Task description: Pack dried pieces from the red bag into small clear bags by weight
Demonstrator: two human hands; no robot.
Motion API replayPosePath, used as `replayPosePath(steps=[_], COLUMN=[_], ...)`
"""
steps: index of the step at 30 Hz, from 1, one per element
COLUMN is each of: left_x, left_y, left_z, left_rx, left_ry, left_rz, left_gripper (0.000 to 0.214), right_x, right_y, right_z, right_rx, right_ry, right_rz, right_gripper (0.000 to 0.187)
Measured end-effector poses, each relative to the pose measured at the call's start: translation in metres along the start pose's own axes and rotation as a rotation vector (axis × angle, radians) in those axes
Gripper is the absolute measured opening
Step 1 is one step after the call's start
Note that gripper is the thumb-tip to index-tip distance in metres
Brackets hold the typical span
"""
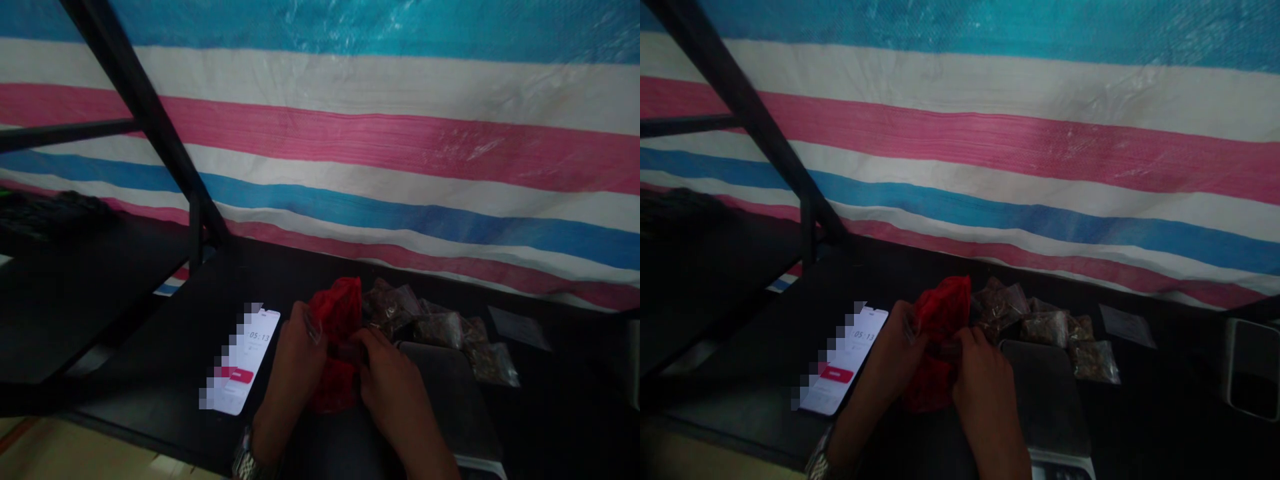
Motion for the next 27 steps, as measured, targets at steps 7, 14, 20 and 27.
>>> replayPosePath(steps=[7,14,20,27], left_x=[0.001,0.006,0.001,0.004], left_y=[0.0,0.008,0.009,0.011], left_z=[-0.002,-0.001,-0.004,-0.003], left_rx=[-0.15,-0.284,-0.496,-0.63], left_ry=[0.013,-0.006,0.095,0.047], left_rz=[0.045,0.09,0.17,0.214], left_gripper=[0.018,0.019,0.024,0.03], right_x=[0.002,0.003,0.005,0.011], right_y=[0.001,0.0,-0.002,-0.013], right_z=[-0.004,-0.005,-0.008,-0.011], right_rx=[0.043,0.103,0.291,0.553], right_ry=[0.005,-0.004,-0.036,-0.109], right_rz=[-0.005,-0.011,-0.008,-0.063], right_gripper=[0.055,0.05,0.042,0.027])
Point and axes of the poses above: each hand's wrist, its own x-axis towards the middle knuckle, its own z-axis out of the back of the hand, y = z × x, the point moved 3 cm from there along x, towards the middle knuckle, and after that the axes turned 4 degrees about -z, right-handed, at the moved point
